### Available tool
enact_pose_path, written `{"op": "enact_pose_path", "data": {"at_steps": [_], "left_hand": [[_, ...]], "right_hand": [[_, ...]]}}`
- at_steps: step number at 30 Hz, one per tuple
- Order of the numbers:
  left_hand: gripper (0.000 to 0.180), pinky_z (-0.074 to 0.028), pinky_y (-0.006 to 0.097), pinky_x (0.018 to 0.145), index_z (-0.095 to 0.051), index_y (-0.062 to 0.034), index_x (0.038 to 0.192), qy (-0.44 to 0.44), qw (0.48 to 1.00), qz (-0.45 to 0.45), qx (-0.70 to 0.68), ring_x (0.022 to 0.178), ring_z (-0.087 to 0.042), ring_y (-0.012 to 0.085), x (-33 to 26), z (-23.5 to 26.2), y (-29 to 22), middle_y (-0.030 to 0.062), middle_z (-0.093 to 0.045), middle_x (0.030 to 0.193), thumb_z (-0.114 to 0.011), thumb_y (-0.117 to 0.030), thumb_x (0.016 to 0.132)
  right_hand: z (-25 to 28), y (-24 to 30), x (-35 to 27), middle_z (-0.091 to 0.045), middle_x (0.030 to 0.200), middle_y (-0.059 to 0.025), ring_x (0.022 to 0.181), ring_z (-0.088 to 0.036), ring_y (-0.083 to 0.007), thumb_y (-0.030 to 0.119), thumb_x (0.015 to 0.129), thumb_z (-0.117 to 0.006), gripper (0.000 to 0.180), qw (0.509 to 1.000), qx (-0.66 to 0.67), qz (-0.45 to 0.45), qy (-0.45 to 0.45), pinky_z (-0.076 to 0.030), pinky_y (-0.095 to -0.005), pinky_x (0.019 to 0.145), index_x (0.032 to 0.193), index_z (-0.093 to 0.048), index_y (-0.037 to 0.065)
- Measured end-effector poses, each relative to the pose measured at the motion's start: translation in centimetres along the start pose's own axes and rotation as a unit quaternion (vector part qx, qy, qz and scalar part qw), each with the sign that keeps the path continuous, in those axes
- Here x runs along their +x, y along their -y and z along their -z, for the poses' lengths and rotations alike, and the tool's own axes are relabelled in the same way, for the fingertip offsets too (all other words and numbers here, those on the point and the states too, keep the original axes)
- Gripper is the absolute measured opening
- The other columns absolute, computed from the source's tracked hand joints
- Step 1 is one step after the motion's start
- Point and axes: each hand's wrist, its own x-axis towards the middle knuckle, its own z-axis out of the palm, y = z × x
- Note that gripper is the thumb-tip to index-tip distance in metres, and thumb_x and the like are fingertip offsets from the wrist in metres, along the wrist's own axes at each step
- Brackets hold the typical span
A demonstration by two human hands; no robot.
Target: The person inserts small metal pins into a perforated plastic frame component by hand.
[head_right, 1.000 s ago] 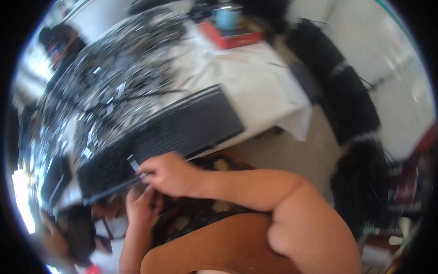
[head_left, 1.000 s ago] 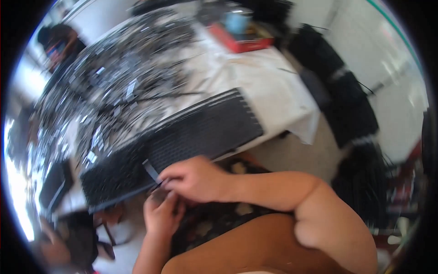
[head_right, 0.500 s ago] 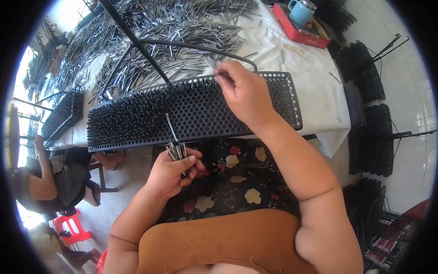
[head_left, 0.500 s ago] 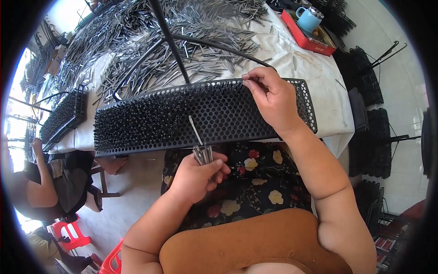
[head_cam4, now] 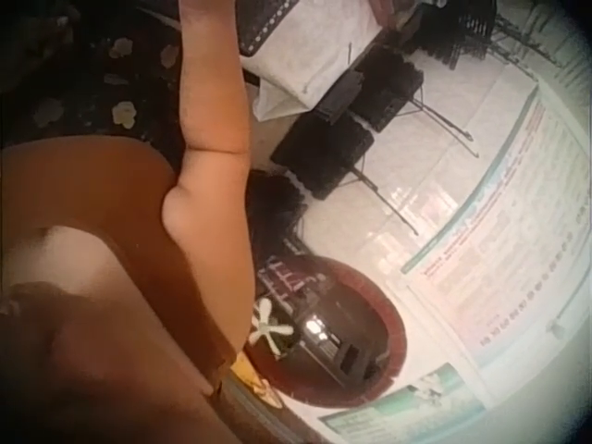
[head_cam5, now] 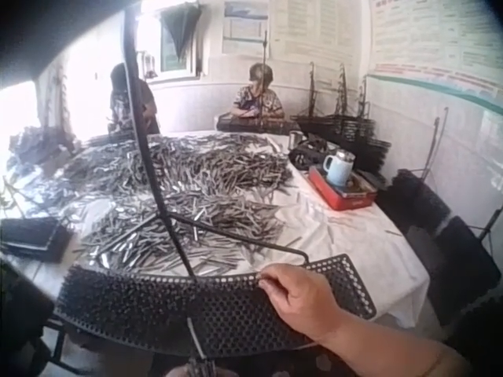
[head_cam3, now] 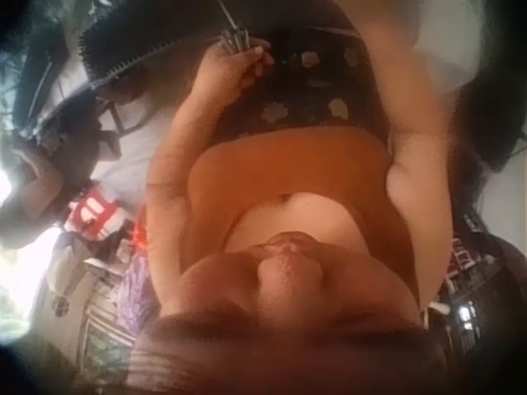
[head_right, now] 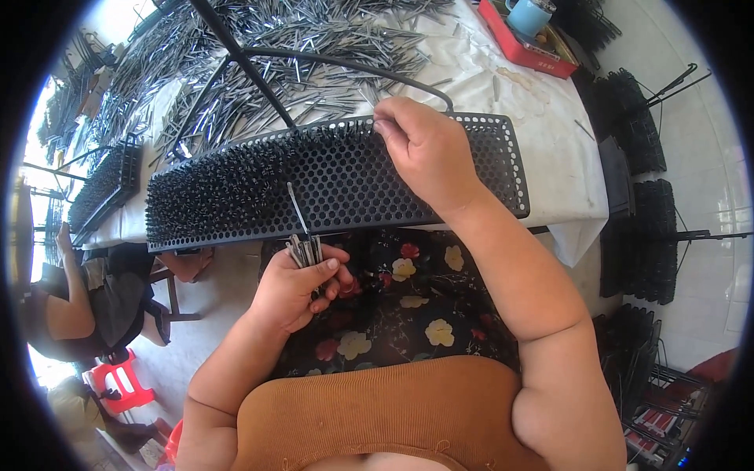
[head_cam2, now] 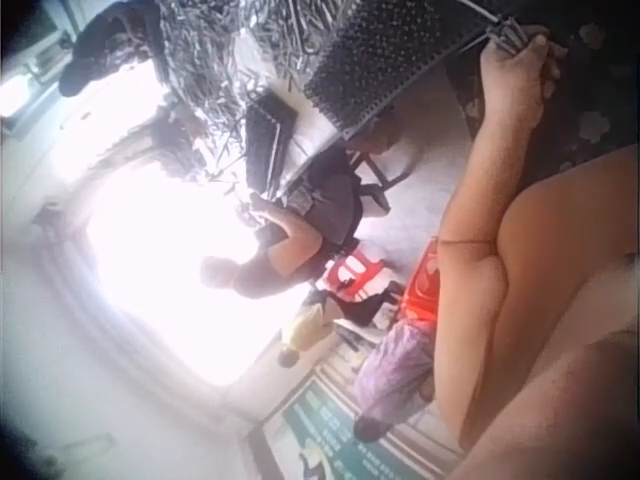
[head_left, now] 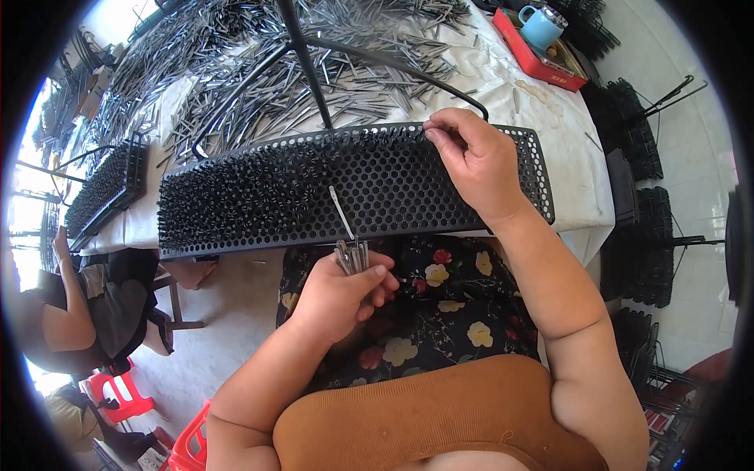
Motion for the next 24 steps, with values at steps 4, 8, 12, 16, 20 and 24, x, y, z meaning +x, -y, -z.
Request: {"op": "enact_pose_path", "data": {"at_steps": [4, 8, 12, 16, 20, 24], "left_hand": [[0.017, -0.041, 0.022, 0.044, -0.058, 0.0056, 0.108, 0.003, 1.0, -0.003, 0.0, 0.064, -0.059, 0.0124, -0.1, 0.11, -0.04, 0.0136, -0.066, 0.086, -0.056, -0.002, 0.093], [0.016, -0.041, 0.021, 0.044, -0.058, 0.0054, 0.108, 0.005, 1.0, -0.006, 0.003, 0.063, -0.059, 0.012, 0.13, 0.05, 0.16, 0.0135, -0.066, 0.086, -0.056, -0.002, 0.093], [0.015, -0.042, 0.021, 0.044, -0.058, 0.005, 0.107, 0.005, 1.0, -0.003, 0.003, 0.063, -0.059, 0.0119, 0.12, 0.04, 0.15, 0.0133, -0.066, 0.086, -0.056, -0.001, 0.093], [0.015, -0.042, 0.02, 0.043, -0.058, 0.0048, 0.106, 0.005, 1.0, -0.007, -0.001, 0.063, -0.059, 0.0117, 0.16, 0.14, 0.28, 0.0132, -0.066, 0.085, -0.056, -0.001, 0.093], [0.013, -0.039, 0.021, 0.041, -0.058, 0.0052, 0.105, -0.01, 1.0, -0.009, 0.012, 0.061, -0.057, 0.0137, 0.12, -0.16, 0.22, 0.0141, -0.065, 0.082, -0.054, 0.001, 0.094], [0.013, -0.038, 0.02, 0.041, -0.058, 0.0051, 0.105, -0.011, 1.0, -0.007, 0.007, 0.061, -0.057, 0.0135, 0.08, -0.13, 0.18, 0.014, -0.065, 0.082, -0.054, 0.001, 0.093]], "right_hand": [[-0.13, 0.11, 0.07, -0.069, 0.086, -0.0104, 0.078, -0.07, -0.0253, 0.005, 0.084, -0.069, 0.014, 1.0, -0.006, 0.008, -0.006, -0.054, -0.0303, 0.068, 0.097, -0.063, 0.005], [0.01, -0.39, 0.1, -0.07, 0.087, -0.0089, 0.08, -0.071, -0.0216, 0.004, 0.084, -0.069, 0.016, 0.997, 0.063, -0.04, -0.03, -0.054, -0.0287, 0.07, 0.098, -0.062, 0.006], [0.2, -0.4, 0.22, -0.072, 0.092, -0.0062, 0.084, -0.069, -0.0122, 0.0, 0.086, -0.069, 0.019, 1.0, 0.019, -0.014, 0.005, -0.054, -0.0245, 0.075, 0.103, -0.061, 0.004], [0.23, -0.46, 0.24, -0.072, 0.092, -0.0061, 0.084, -0.07, -0.0125, 0.0, 0.086, -0.069, 0.018, 1.0, -0.005, -0.016, 0.01, -0.054, -0.0247, 0.075, 0.102, -0.062, 0.004], [0.13, -0.64, 0.23, -0.071, 0.089, -0.0089, 0.081, -0.069, -0.02, 0.004, 0.085, -0.07, 0.017, 1.0, -0.024, 0.009, 0.009, -0.054, -0.0277, 0.072, 0.101, -0.064, 0.005], [0.26, -0.62, 0.17, -0.07, 0.086, -0.0117, 0.076, -0.069, -0.027, 0.008, 0.084, -0.071, 0.017, 0.999, -0.022, 0.027, 0.002, -0.054, -0.0308, 0.068, 0.1, -0.065, 0.006]]}}
